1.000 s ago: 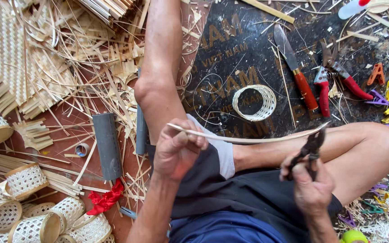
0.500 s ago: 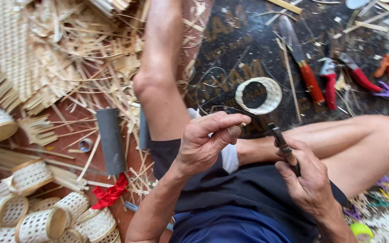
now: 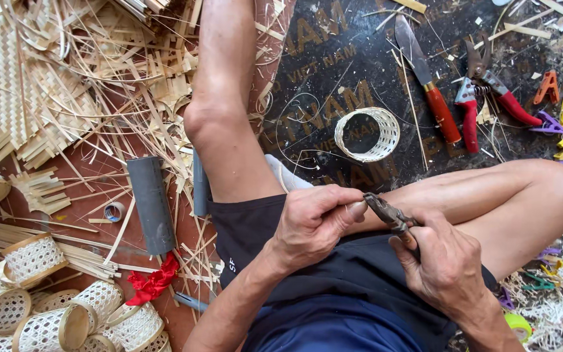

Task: The person sits on the floor assembling woven bamboo baskets. They fit a woven bamboo cylinder around a rim, press a flat bamboo strip around the top edge, trim strip ends with pliers, insert a round woven base into the bottom, and set finished baskets aside with a pile of completed ones.

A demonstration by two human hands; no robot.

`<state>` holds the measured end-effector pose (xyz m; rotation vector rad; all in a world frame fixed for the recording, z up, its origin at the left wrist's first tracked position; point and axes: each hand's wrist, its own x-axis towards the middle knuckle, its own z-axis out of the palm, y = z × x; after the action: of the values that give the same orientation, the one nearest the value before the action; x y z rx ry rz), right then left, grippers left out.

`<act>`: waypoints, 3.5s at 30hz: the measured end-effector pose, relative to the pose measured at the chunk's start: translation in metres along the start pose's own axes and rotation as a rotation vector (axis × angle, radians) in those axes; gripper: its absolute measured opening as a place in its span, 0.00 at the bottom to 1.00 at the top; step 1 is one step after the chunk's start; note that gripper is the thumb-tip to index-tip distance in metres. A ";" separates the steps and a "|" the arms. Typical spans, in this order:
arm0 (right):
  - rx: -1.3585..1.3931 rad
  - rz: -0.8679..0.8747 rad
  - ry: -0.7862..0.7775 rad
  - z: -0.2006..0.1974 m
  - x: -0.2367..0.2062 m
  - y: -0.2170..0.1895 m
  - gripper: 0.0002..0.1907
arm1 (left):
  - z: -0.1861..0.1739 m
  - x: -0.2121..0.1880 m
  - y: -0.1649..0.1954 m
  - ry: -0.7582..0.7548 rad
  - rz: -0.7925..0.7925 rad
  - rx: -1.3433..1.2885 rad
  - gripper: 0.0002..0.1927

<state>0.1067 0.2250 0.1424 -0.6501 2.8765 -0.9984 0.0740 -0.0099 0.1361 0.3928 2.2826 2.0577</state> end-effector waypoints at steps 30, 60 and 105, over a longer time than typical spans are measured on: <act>0.924 0.228 -0.362 0.034 -0.030 0.016 0.12 | -0.017 -0.024 -0.006 -0.093 -0.021 -0.008 0.04; 0.430 -0.084 -0.189 0.009 -0.008 0.028 0.10 | -0.029 -0.020 0.006 -0.077 0.032 0.058 0.06; -0.428 0.472 -0.076 0.009 0.061 0.251 0.52 | -0.016 -0.036 -0.026 0.146 -0.379 -0.305 0.06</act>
<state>-0.0421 0.3730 -0.0087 0.0040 2.9696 -0.2960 0.1012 -0.0352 0.1074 -0.1963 1.8734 2.2287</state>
